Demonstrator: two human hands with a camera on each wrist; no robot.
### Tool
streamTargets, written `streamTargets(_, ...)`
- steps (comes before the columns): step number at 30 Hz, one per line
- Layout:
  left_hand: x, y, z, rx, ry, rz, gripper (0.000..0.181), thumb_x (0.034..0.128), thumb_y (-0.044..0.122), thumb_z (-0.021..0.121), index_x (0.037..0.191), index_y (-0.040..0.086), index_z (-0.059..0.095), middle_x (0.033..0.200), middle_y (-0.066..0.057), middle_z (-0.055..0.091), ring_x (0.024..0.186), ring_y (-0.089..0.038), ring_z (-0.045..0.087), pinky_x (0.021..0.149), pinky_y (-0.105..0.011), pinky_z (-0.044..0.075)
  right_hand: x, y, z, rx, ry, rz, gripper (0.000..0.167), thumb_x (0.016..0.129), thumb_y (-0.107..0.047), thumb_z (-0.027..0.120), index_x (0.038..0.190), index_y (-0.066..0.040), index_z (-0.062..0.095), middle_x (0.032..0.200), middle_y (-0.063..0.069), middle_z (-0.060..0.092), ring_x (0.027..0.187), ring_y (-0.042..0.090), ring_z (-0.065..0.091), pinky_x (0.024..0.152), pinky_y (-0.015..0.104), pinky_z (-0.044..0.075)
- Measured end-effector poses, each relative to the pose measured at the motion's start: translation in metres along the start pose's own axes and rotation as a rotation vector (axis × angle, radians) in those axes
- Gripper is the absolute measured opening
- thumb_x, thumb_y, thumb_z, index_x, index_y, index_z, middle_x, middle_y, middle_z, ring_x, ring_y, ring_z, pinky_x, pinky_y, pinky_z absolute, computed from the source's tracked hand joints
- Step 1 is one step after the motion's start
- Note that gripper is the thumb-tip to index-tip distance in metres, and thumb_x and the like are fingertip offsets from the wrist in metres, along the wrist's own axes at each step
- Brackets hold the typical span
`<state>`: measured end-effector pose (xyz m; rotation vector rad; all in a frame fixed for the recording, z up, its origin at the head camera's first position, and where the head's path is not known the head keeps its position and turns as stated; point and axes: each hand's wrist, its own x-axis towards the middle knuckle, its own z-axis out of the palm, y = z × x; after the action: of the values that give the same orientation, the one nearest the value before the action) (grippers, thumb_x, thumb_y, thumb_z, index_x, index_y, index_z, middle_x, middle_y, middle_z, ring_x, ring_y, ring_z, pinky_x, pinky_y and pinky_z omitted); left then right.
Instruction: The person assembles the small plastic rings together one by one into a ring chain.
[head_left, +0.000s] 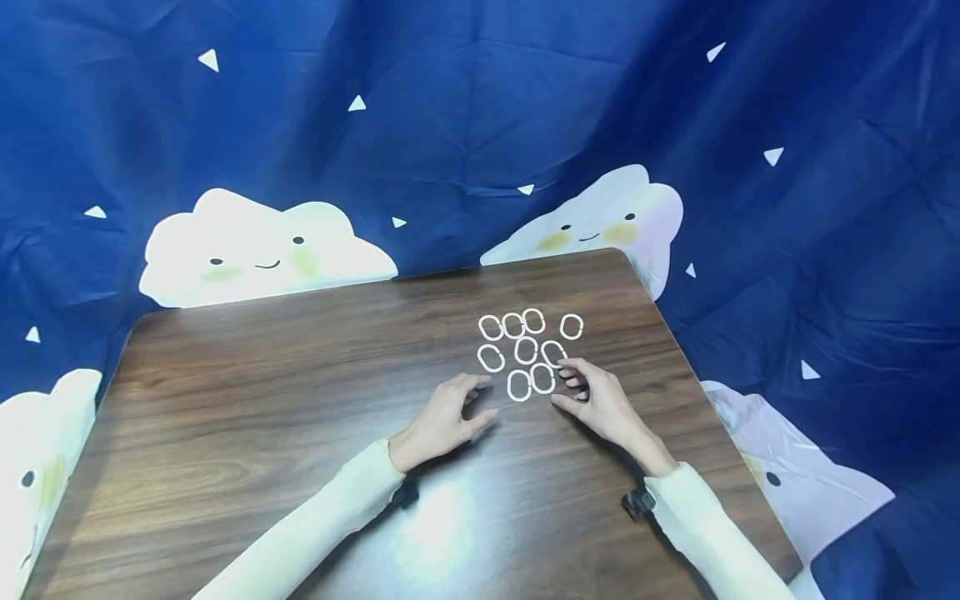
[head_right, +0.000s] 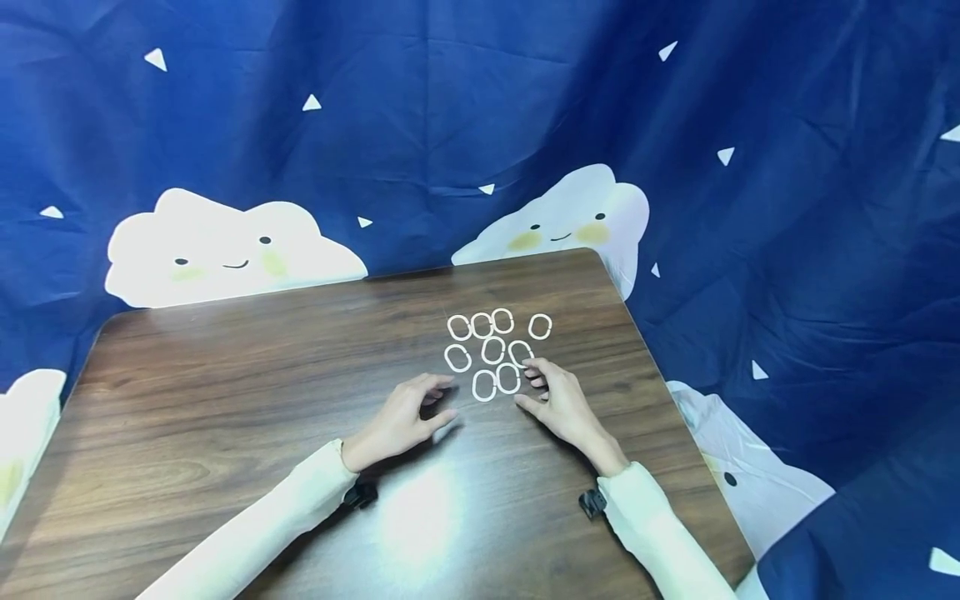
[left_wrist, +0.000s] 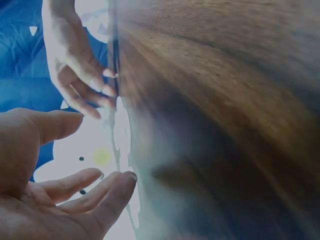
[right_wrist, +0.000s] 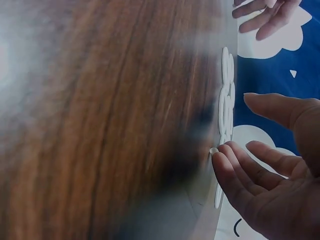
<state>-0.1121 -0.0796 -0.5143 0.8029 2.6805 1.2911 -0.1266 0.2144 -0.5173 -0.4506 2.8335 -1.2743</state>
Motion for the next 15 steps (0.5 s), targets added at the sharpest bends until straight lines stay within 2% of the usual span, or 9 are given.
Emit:
streamTargets(6,0.015,0.002,0.009,0.008,-0.029,-0.021,0.051,0.0915,0.021,0.080,0.133,-0.005,0.063,0.124,-0.022,0.071,0.107,-0.034,0.070,0.095,-0.046,0.062,0.006,0.001,0.000,-0.042,-0.005,-0.009,0.056,0.084,-0.008,0.086,0.132,0.005,0.062,0.117,0.022,0.074,0.101,0.035,0.072,0.078,0.040,0.065)
streamTargets(9,0.021,0.002,0.011,0.024,-0.047,-0.041,0.054,0.0918,0.023,0.080,0.134,-0.006,0.062,0.128,-0.022,0.070,0.111,-0.035,0.069,0.096,-0.045,0.062,0.009,0.000,0.000,-0.040,-0.017,0.007,0.056,0.083,-0.009,0.087,0.132,0.005,0.063,0.117,0.023,0.074,0.102,0.035,0.072,0.079,0.041,0.065)
streamTargets(15,0.030,-0.001,0.017,0.044,-0.039,-0.045,0.055,0.0913,0.023,0.080,0.134,-0.008,0.061,0.128,-0.023,0.070,0.110,-0.034,0.070,0.097,-0.045,0.060,0.014,0.000,0.002,-0.037,-0.025,0.041,0.054,0.082,-0.010,0.088,0.129,0.004,0.065,0.116,0.021,0.075,0.101,0.034,0.073,0.084,0.043,0.065)
